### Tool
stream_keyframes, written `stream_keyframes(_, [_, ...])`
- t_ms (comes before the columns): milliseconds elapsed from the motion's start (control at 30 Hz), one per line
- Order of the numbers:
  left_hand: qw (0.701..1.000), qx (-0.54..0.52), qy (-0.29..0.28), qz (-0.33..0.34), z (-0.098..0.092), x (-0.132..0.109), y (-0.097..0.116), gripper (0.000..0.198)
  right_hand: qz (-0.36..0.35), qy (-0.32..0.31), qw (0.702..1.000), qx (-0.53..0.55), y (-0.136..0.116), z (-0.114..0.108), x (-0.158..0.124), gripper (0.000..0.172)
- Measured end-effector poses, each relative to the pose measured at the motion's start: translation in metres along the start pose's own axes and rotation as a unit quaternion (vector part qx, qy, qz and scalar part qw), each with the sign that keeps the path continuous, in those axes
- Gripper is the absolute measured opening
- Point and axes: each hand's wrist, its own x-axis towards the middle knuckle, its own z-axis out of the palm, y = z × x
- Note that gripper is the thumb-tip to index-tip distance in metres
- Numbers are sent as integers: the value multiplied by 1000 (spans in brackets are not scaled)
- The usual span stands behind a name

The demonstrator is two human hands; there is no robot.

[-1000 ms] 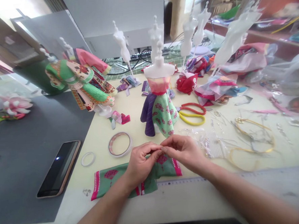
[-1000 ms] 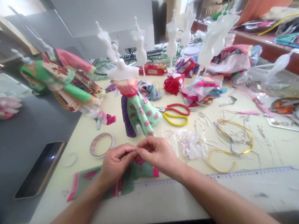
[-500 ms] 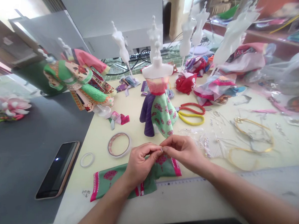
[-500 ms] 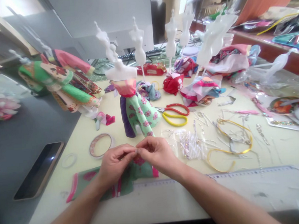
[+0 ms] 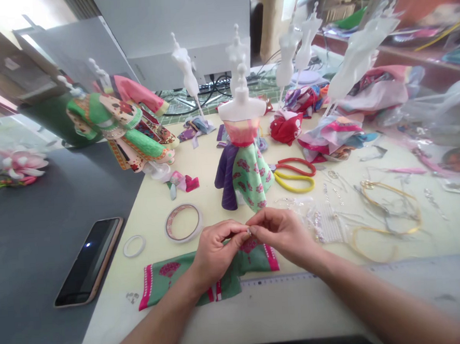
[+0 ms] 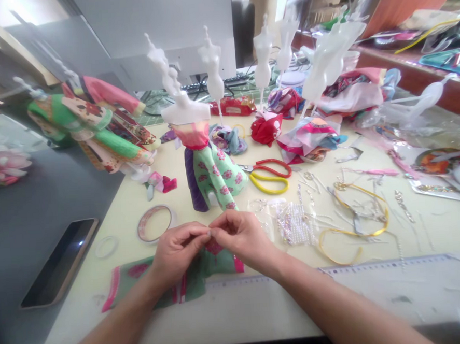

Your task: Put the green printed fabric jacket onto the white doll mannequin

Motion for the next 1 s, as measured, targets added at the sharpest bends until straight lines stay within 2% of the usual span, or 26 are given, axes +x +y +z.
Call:
stream_keyframes(67, [999,-24,2,-23,1,0,0,14,-4,3,1000,10,-1,2,0,6])
stream_keyframes(167, [988,-118,-9,-104,2,0,-1,16,-16,3,1000,16,-4,4,0,8])
stream_keyframes(267, [962,-216,-14,-166,2,1,-3,19,-68,20,996,-49,-8,6,-1,9])
stream_keyframes(400, [943,-277,-6,-184,1,3,-6,19,-206,87,956,-192,-9,6,-1,7])
stream_keyframes(467, [940,-283,-11,-188,1,3,-6,20,-264,89,936,-217,-8,5,0,11])
stream_keyframes(567, [941,-281,-18,-190,2,2,-7,21,-312,85,915,-243,-5,5,0,14])
stream_keyframes(1000, [959,-200,-20,-200,1,2,-1,28,-315,59,876,-361,-3,2,-3,15])
